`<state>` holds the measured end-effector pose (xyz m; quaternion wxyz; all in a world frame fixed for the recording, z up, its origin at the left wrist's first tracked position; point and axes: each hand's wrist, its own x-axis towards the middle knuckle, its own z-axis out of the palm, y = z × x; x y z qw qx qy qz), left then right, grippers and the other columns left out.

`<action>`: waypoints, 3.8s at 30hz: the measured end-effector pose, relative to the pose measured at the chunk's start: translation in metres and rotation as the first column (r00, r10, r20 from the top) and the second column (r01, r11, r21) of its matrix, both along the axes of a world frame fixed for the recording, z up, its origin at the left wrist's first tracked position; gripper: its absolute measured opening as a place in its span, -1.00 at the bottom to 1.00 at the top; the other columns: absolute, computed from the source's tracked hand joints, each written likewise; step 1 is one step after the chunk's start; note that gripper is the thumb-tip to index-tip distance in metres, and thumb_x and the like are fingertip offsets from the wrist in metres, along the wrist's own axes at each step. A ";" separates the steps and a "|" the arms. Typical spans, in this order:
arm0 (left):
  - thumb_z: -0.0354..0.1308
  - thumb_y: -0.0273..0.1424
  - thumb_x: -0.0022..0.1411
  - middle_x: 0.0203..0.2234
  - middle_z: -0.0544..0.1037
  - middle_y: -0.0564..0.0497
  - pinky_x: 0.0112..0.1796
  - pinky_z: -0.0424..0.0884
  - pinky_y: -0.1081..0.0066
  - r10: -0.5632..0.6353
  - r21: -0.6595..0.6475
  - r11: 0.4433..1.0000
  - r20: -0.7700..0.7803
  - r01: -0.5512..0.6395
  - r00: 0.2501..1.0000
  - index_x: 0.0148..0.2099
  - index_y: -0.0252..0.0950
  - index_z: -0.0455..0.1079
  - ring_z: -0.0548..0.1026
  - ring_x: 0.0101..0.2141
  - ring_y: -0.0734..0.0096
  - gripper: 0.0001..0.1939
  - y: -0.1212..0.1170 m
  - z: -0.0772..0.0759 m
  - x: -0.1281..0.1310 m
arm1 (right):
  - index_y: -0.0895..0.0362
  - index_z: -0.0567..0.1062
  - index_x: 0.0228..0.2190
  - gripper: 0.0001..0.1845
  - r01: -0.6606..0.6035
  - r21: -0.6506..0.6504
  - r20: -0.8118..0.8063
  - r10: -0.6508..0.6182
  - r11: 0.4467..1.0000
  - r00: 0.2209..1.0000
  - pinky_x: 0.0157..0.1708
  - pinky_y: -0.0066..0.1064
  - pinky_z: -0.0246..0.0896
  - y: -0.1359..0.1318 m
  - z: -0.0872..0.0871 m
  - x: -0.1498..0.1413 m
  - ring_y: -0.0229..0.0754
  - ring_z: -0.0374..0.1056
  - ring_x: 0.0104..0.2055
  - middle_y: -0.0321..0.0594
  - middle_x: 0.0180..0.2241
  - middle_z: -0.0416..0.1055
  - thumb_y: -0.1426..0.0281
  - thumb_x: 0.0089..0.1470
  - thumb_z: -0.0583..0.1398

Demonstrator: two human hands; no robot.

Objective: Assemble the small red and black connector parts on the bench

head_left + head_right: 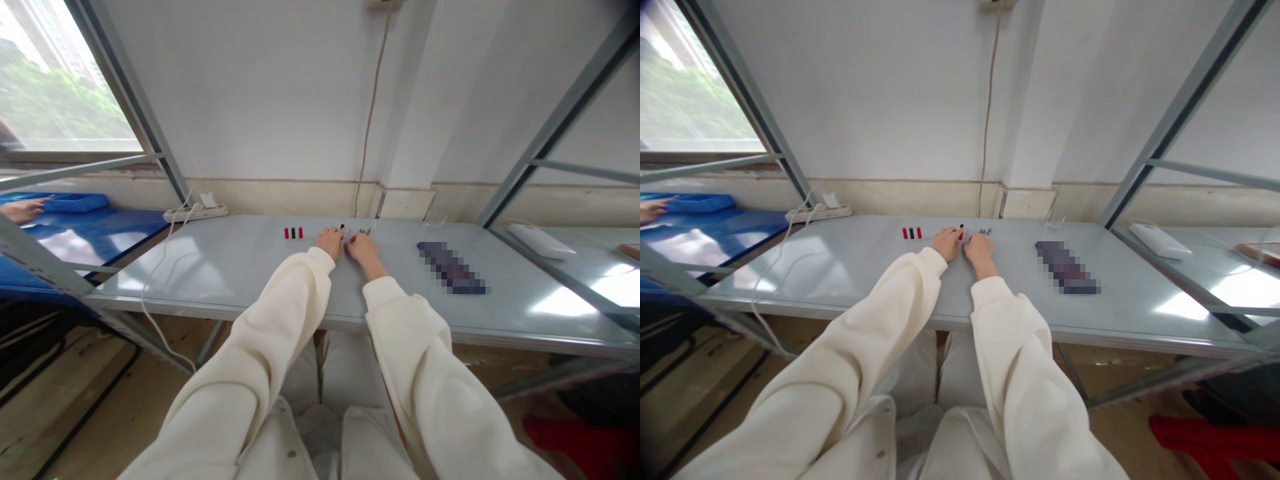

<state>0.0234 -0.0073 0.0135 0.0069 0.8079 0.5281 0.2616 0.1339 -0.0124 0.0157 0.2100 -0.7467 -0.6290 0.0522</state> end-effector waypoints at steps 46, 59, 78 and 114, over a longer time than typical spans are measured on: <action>0.07 -0.43 0.07 -0.42 0.48 0.00 -0.34 0.32 0.45 -0.054 0.180 0.983 0.502 -0.043 0.863 -0.35 -0.32 0.37 0.36 -0.50 0.54 -0.91 0.000 -0.008 -0.043 | 0.17 0.35 -0.23 -0.76 -0.244 0.019 0.242 0.232 0.970 0.942 -0.31 -0.43 0.12 -0.003 -0.003 -0.008 -0.12 0.32 -0.21 -0.08 -0.30 0.41 0.42 0.02 0.03; 0.09 -0.41 0.07 -0.37 0.49 -0.01 -0.30 0.33 0.46 -0.089 0.093 0.994 0.395 0.056 0.914 -0.30 -0.33 0.39 0.37 -0.45 0.55 -0.87 0.010 -0.008 -0.039 | 0.17 0.34 -0.23 -0.78 -0.272 0.025 0.294 0.253 0.962 0.922 -0.30 -0.42 0.12 -0.007 -0.001 -0.011 -0.12 0.32 -0.22 -0.08 -0.30 0.40 0.44 0.04 0.02; 0.10 -0.45 0.04 -0.35 0.51 -0.08 -0.19 0.27 0.39 -0.079 0.023 0.996 -0.240 0.088 0.967 -0.31 -0.32 0.45 0.40 -0.24 0.36 -0.86 0.040 0.068 -0.061 | 0.07 0.33 -0.07 -0.65 -0.321 0.040 0.197 0.308 0.946 0.931 -0.19 -0.38 0.13 0.001 -0.010 -0.007 -0.13 0.28 -0.11 -0.11 -0.09 0.32 0.33 0.09 0.00; 0.12 -0.55 -0.05 -0.40 0.51 -0.08 -0.10 0.17 0.22 -0.011 -0.027 1.000 -0.358 0.002 0.934 -0.42 -0.29 0.41 0.39 -0.21 0.27 -0.90 0.043 0.057 -0.086 | 0.14 0.39 -0.20 -0.74 -0.291 0.019 0.160 0.284 0.956 0.945 -0.23 -0.43 0.13 -0.002 -0.007 -0.009 -0.19 0.30 -0.17 -0.10 -0.20 0.40 0.37 0.08 0.03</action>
